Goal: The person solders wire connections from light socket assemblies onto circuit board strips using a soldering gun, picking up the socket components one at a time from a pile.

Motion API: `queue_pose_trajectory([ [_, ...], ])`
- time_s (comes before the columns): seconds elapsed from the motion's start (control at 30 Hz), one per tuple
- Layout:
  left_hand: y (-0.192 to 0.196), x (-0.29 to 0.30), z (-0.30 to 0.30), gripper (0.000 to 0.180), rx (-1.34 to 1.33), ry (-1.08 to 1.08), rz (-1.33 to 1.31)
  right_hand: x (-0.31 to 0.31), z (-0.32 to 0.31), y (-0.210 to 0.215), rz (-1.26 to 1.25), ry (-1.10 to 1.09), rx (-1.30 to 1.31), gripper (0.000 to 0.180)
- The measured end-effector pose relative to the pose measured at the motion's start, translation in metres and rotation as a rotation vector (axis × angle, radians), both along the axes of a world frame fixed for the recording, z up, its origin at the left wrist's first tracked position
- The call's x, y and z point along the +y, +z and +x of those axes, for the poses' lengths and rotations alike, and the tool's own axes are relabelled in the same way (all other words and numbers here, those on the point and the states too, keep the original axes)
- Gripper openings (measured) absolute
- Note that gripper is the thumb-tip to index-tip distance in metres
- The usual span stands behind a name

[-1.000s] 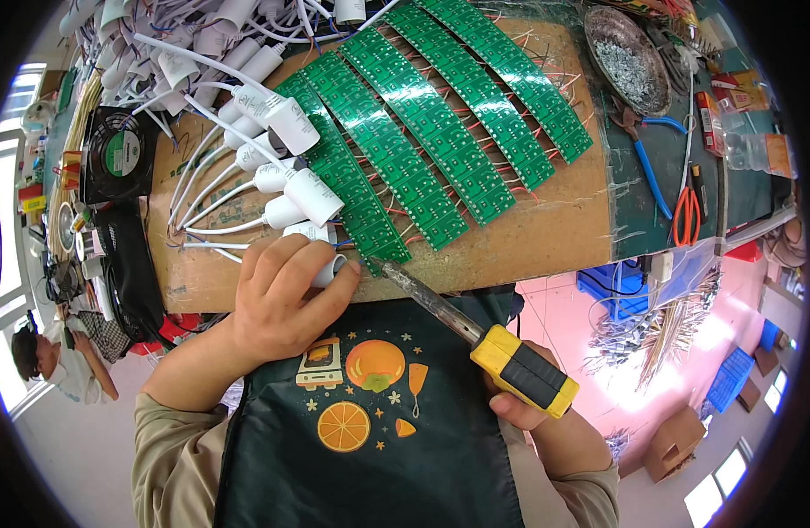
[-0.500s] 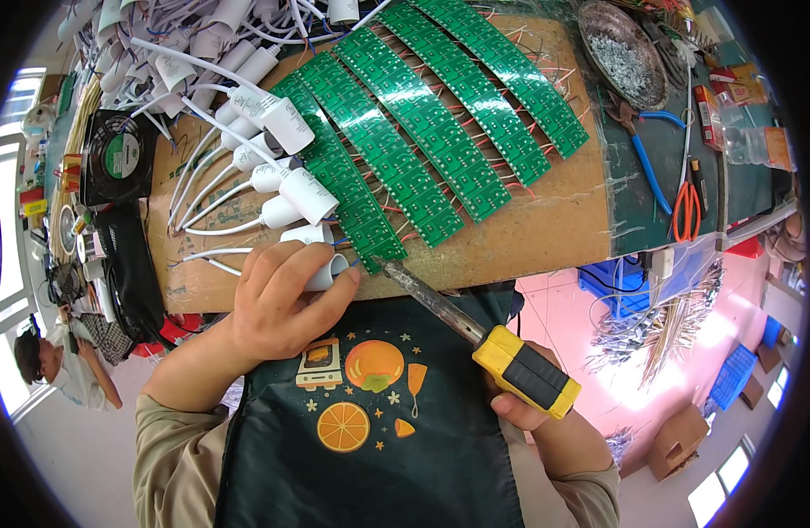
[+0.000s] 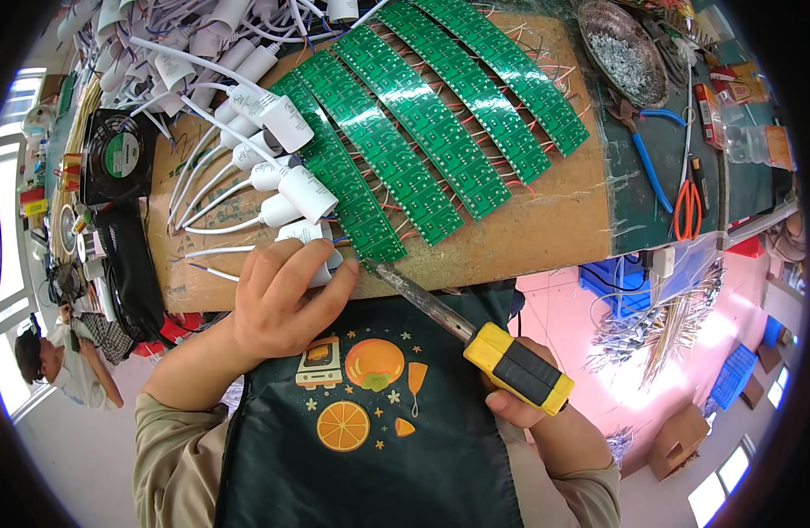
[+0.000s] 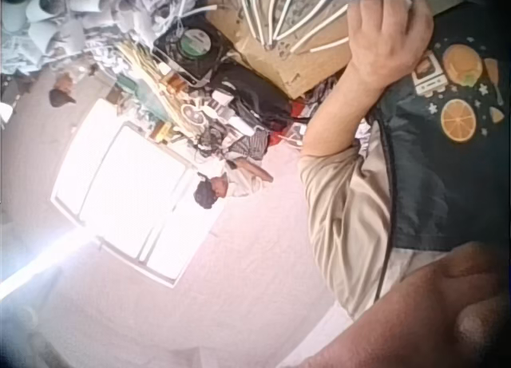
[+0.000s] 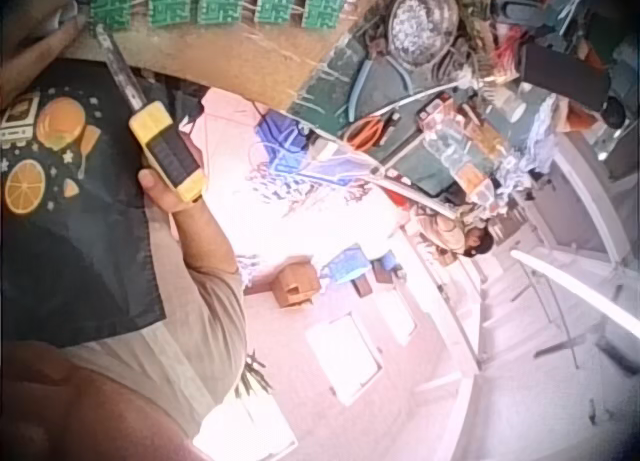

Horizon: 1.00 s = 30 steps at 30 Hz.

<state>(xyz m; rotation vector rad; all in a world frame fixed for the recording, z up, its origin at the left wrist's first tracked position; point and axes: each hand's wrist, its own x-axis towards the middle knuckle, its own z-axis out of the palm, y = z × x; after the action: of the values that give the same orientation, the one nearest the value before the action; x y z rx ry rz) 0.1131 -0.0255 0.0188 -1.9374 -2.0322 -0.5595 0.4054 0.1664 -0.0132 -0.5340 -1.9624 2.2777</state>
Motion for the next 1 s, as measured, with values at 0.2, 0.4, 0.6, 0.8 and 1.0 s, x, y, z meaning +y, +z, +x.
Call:
queue_pose_trajectory([
  [0.2, -0.001, 0.000, 0.000, 0.036, 0.010, -0.010, -0.005, 0.002, -0.008, 0.006, 0.040, 0.017, 0.025, 0.034],
  [0.4, -0.002, -0.001, 0.001, 0.037, 0.001, -0.010, -0.005, -0.002, -0.004, 0.000, 0.061, -0.018, 0.025, 0.030],
  [0.6, -0.002, -0.002, 0.001, 0.038, -0.016, -0.012, -0.011, -0.002, -0.004, -0.001, 0.052, -0.008, 0.049, 0.030],
  [0.8, -0.001, 0.000, 0.002, 0.038, -0.008, -0.009, -0.029, 0.004, -0.001, 0.003, -0.022, -0.002, -0.009, 0.034],
  [1.0, 0.004, 0.004, 0.002, 0.039, -0.042, -0.034, -0.039, 0.011, -0.020, 0.013, -0.284, -0.315, 0.193, 0.070],
])
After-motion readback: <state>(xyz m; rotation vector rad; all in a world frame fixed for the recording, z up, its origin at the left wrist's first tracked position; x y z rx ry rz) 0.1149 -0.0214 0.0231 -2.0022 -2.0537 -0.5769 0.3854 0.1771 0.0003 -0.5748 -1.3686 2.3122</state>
